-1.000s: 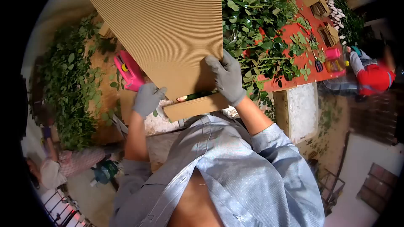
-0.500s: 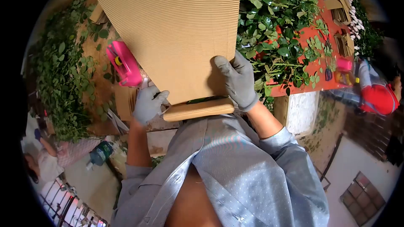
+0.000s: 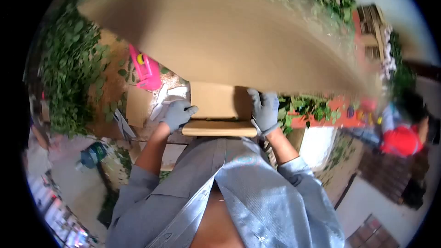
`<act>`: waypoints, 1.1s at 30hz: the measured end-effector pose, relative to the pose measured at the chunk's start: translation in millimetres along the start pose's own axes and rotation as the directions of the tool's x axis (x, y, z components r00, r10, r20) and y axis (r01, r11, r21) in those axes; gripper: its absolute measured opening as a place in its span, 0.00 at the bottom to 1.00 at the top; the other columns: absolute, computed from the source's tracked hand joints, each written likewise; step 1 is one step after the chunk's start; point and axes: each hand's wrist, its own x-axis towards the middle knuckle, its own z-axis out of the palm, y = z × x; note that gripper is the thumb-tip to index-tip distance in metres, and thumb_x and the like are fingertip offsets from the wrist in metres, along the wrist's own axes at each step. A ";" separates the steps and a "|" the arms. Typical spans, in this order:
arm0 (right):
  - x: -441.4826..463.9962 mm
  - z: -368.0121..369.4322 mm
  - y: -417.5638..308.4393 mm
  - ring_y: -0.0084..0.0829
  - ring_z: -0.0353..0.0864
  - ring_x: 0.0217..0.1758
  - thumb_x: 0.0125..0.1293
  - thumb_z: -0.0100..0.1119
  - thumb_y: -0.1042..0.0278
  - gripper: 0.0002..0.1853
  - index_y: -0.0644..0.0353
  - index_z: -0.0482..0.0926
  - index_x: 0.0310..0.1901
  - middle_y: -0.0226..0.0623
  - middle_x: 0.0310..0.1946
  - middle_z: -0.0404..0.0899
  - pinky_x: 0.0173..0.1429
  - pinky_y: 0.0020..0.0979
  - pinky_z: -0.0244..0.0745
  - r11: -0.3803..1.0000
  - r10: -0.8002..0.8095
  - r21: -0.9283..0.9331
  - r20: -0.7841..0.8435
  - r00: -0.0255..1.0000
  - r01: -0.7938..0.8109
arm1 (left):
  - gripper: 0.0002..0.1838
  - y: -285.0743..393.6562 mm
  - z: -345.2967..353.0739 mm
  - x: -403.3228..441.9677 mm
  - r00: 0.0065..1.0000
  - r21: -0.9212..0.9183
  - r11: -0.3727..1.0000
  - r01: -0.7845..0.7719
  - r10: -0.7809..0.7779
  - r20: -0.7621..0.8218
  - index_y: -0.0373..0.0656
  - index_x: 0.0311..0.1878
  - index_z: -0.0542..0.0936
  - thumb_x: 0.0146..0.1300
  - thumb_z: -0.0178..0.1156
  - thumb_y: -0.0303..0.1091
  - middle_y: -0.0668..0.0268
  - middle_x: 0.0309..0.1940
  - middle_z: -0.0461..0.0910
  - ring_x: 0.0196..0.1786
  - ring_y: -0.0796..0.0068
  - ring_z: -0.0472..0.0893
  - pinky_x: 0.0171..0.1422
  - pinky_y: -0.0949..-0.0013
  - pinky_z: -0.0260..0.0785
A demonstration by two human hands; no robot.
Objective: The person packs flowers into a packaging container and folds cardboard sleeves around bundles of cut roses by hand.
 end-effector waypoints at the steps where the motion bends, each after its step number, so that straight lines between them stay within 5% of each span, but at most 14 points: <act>1: 0.8 -0.8 9.1 0.49 0.80 0.47 0.70 0.60 0.66 0.09 0.56 0.84 0.48 0.42 0.43 0.85 0.52 0.45 0.74 0.998 0.005 -0.070 0.018 1.000 -0.004 | 0.21 0.0 0.0 -1.3 1.000 -0.021 1.000 -0.008 0.008 -0.015 0.39 0.42 0.87 0.65 0.64 0.51 0.47 0.38 0.85 0.44 0.46 0.85 0.52 0.52 0.75; 2: 11.5 -8.7 2.9 0.47 0.78 0.51 0.66 0.61 0.65 0.14 0.54 0.84 0.52 0.40 0.47 0.84 0.55 0.45 0.72 0.959 -0.221 -0.169 0.051 0.974 0.226 | 0.21 -3.7 5.4 -0.4 0.998 -0.008 1.000 -0.026 0.026 -0.059 0.40 0.41 0.87 0.66 0.64 0.52 0.47 0.39 0.85 0.45 0.46 0.85 0.52 0.52 0.75; 5: 18.5 -2.5 62.5 0.44 0.75 0.54 0.59 0.64 0.64 0.22 0.49 0.83 0.57 0.35 0.52 0.82 0.57 0.43 0.71 0.913 0.023 -0.387 0.372 0.928 0.133 | 0.23 -6.5 11.0 0.2 0.996 0.015 1.000 -0.023 0.024 -0.082 0.41 0.41 0.87 0.66 0.61 0.54 0.47 0.40 0.85 0.47 0.45 0.84 0.54 0.50 0.75; 6: 22.2 -6.4 45.9 0.49 0.78 0.51 0.64 0.63 0.63 0.17 0.50 0.84 0.54 0.41 0.48 0.84 0.55 0.45 0.74 0.867 -0.254 -0.342 0.321 0.912 0.362 | 0.23 -24.1 26.4 6.2 0.989 -0.061 0.995 -0.079 0.071 -0.130 0.41 0.41 0.87 0.65 0.61 0.54 0.47 0.40 0.85 0.47 0.45 0.84 0.54 0.50 0.75; 7: 25.5 -3.5 28.6 0.49 0.78 0.51 0.64 0.63 0.63 0.17 0.50 0.84 0.54 0.41 0.48 0.84 0.55 0.45 0.74 0.861 -0.262 -0.350 0.315 0.912 0.368 | 0.23 -39.4 39.4 11.9 0.978 -0.131 0.981 -0.141 0.117 -0.175 0.41 0.41 0.87 0.65 0.62 0.54 0.47 0.41 0.86 0.47 0.45 0.84 0.54 0.50 0.75; 9: 30.8 5.6 2.0 0.55 0.81 0.47 0.70 0.60 0.60 0.12 0.53 0.83 0.51 0.46 0.43 0.85 0.51 0.49 0.76 0.956 0.008 -0.292 0.108 0.994 0.024 | 0.22 -24.0 26.8 4.9 0.991 -0.115 0.990 -0.081 0.067 -0.119 0.41 0.41 0.87 0.64 0.62 0.54 0.47 0.41 0.86 0.46 0.45 0.84 0.54 0.50 0.75; 11: 35.5 8.2 -5.4 0.58 0.82 0.45 0.74 0.57 0.56 0.13 0.55 0.82 0.48 0.50 0.41 0.84 0.49 0.52 0.77 0.924 -0.090 -0.370 0.034 0.995 0.096 | 0.22 -19.0 23.9 4.2 0.998 -0.089 0.996 -0.023 0.018 -0.062 0.41 0.41 0.88 0.64 0.62 0.53 0.46 0.40 0.86 0.46 0.45 0.85 0.54 0.50 0.75; 13: 33.3 5.6 -14.2 0.58 0.82 0.45 0.75 0.57 0.54 0.14 0.55 0.82 0.47 0.49 0.43 0.85 0.49 0.52 0.77 0.918 0.036 -0.396 0.065 0.997 -0.007 | 0.22 -22.4 31.5 3.6 0.973 -0.131 0.986 -0.105 0.075 -0.217 0.35 0.35 0.86 0.62 0.65 0.50 0.45 0.32 0.84 0.37 0.50 0.84 0.46 0.53 0.74; 17: 32.3 5.5 -31.5 0.56 0.84 0.47 0.73 0.57 0.48 0.19 0.57 0.83 0.47 0.51 0.44 0.85 0.51 0.49 0.79 0.879 0.106 -0.468 0.012 0.994 -0.088 | 0.22 -22.4 25.9 6.5 0.974 -0.072 0.984 -0.164 0.150 -0.168 0.35 0.34 0.85 0.62 0.65 0.51 0.46 0.30 0.83 0.35 0.49 0.84 0.44 0.52 0.73; 22: 35.5 1.4 -46.2 0.54 0.87 0.41 0.72 0.53 0.41 0.26 0.59 0.87 0.41 0.56 0.36 0.86 0.47 0.49 0.82 0.744 0.414 -0.609 0.098 0.905 -0.274 | 0.23 -37.0 32.5 15.4 0.948 -0.038 0.965 -0.259 0.246 -0.203 0.35 0.31 0.83 0.63 0.65 0.51 0.46 0.26 0.81 0.30 0.53 0.82 0.39 0.54 0.72; 25: 36.2 -2.2 -75.2 0.50 0.88 0.42 0.72 0.53 0.45 0.24 0.59 0.87 0.40 0.52 0.37 0.87 0.49 0.46 0.83 0.785 0.325 -0.615 0.302 0.896 -0.077 | 0.22 -36.1 31.6 15.6 0.945 -0.002 0.965 -0.261 0.255 -0.205 0.34 0.29 0.82 0.63 0.66 0.49 0.48 0.23 0.80 0.26 0.58 0.79 0.34 0.56 0.70; 27: 29.9 19.6 -60.1 0.48 0.86 0.49 0.70 0.56 0.52 0.18 0.56 0.84 0.48 0.50 0.43 0.86 0.53 0.44 0.81 0.763 0.040 -0.586 0.465 0.884 0.274 | 0.24 -34.5 31.0 13.9 0.943 -0.067 0.961 -0.267 0.246 -0.225 0.36 0.28 0.81 0.62 0.63 0.52 0.44 0.28 0.81 0.32 0.45 0.81 0.39 0.50 0.72; 29: 37.6 30.9 -90.0 0.48 0.83 0.55 0.68 0.57 0.57 0.18 0.55 0.81 0.54 0.47 0.50 0.82 0.57 0.45 0.79 0.824 -0.049 -0.463 0.516 0.855 0.326 | 0.24 -36.2 30.3 15.2 0.945 -0.029 0.965 -0.262 0.250 -0.212 0.36 0.28 0.81 0.62 0.64 0.52 0.45 0.27 0.80 0.30 0.46 0.81 0.38 0.50 0.71; 33: 46.5 66.7 -81.9 0.49 0.81 0.55 0.67 0.56 0.62 0.18 0.61 0.80 0.54 0.48 0.51 0.80 0.57 0.46 0.79 0.704 -0.234 -0.422 0.622 0.747 0.572 | 0.24 -32.5 28.4 11.8 0.949 -0.070 0.965 -0.252 0.232 -0.215 0.35 0.26 0.79 0.62 0.65 0.51 0.45 0.24 0.78 0.27 0.48 0.79 0.35 0.52 0.69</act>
